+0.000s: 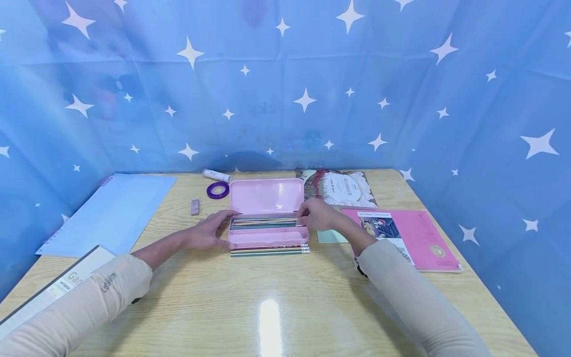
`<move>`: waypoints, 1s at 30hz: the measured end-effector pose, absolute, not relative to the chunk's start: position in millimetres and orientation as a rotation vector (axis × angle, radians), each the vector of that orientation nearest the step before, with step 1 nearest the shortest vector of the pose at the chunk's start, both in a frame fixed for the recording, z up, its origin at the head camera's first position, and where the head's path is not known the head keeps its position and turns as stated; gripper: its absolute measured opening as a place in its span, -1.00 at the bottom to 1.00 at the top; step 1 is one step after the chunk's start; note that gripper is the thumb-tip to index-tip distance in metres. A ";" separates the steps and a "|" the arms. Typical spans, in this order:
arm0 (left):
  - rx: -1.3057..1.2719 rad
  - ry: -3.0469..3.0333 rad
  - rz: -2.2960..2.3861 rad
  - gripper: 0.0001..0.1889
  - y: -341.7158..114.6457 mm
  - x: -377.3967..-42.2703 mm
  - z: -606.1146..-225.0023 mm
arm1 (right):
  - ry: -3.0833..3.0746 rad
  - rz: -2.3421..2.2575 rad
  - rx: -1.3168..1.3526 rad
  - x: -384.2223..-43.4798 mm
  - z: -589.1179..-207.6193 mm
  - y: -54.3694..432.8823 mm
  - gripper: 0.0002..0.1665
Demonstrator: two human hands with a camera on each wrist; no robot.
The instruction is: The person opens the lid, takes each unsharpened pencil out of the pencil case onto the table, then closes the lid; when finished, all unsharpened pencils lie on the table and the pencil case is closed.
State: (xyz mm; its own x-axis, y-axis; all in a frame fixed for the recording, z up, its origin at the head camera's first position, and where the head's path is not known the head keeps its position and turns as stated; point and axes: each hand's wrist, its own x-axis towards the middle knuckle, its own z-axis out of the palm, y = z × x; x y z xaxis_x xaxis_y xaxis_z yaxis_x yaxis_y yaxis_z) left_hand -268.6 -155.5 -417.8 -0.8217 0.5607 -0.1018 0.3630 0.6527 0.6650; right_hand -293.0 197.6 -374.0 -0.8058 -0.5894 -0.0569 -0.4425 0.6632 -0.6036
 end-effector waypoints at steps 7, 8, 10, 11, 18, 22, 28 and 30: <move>0.727 2.585 0.928 -0.01 -154.8 -269.1 -420.3 | 2.651 -1.037 -0.718 -280.6 -370.9 205.7 -0.86; 0.727 2.585 0.928 -0.01 -154.8 -269.3 -420.4 | 2.648 -1.056 -0.706 -277.8 -370.1 206.6 -0.86; 0.727 2.586 0.931 -0.01 -154.7 -269.4 -420.4 | 2.648 -1.083 -0.696 -271.9 -368.1 208.7 -0.86; 0.725 2.587 0.934 -0.01 -154.7 -269.3 -420.0 | 2.651 -1.095 -0.687 -268.5 -366.5 209.6 -0.85; 0.738 2.589 0.920 -0.01 -154.8 -269.9 -418.7 | 2.630 -1.169 -0.667 -246.7 -364.3 217.4 -0.83; 0.742 2.593 0.915 -0.01 -155.7 -270.6 -419.5 | 2.596 -1.178 -0.689 -233.0 -367.9 219.9 -0.86; 0.737 2.590 0.921 -0.01 -155.5 -271.1 -419.8 | 2.556 -1.145 -0.698 -217.8 -373.4 222.2 -0.88; 0.731 2.585 0.930 -0.01 -154.9 -270.9 -419.6 | 2.559 -1.129 -0.711 -214.9 -374.6 221.4 -0.89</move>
State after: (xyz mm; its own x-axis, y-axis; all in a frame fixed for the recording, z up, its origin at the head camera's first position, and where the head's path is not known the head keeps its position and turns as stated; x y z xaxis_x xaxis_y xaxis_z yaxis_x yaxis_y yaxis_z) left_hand -270.9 -154.9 -419.6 -0.8262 0.5539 -0.1033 0.3611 0.6613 0.6575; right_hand -214.9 221.4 -374.6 -0.8481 -0.5287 -0.0343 -0.3312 0.5796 -0.7446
